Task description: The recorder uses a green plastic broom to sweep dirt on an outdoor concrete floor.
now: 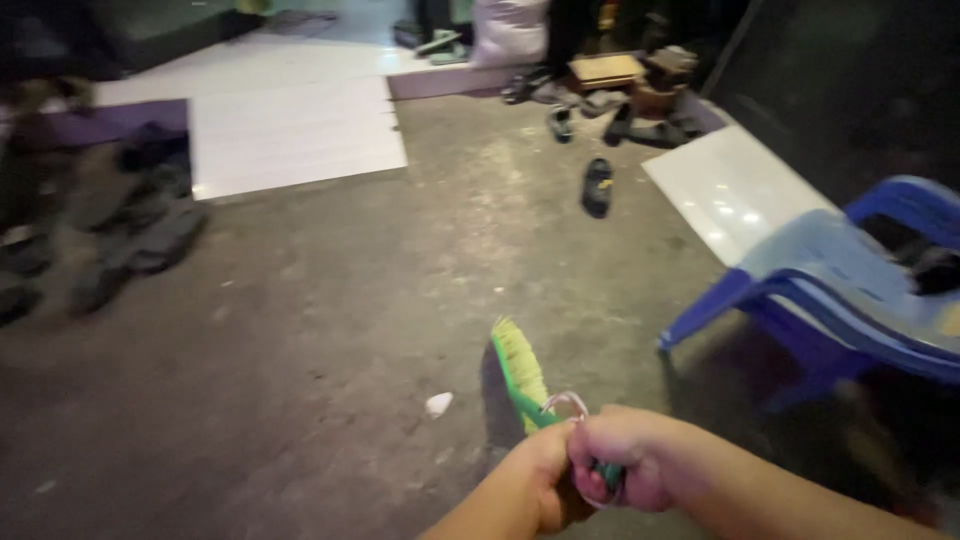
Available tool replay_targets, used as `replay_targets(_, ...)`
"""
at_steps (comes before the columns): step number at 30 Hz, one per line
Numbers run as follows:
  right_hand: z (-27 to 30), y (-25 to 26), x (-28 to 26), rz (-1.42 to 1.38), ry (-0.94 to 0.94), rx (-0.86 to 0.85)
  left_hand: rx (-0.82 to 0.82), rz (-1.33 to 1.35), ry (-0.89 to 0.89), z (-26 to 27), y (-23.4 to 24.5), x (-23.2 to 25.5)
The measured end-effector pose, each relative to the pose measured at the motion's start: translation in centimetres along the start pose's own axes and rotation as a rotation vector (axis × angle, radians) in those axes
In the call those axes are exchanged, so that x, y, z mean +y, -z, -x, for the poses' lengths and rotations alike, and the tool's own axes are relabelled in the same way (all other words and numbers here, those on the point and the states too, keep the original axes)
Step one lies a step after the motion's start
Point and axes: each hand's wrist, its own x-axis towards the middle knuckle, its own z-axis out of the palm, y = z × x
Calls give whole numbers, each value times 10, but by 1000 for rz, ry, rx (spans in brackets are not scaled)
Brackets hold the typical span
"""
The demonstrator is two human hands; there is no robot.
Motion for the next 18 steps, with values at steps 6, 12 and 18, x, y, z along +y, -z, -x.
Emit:
replay_targets(6, -5, -84, -14, 167, 7, -157, 135, 41, -312, 76, 36, 16)
replay_targets(12, 1, -83, -42, 232, 134, -285, 311, -20, -559, 129, -9, 30)
replay_targets(18, 52, -71, -43, 285, 222, -130, 248, -153, -615, 115, -26, 21)
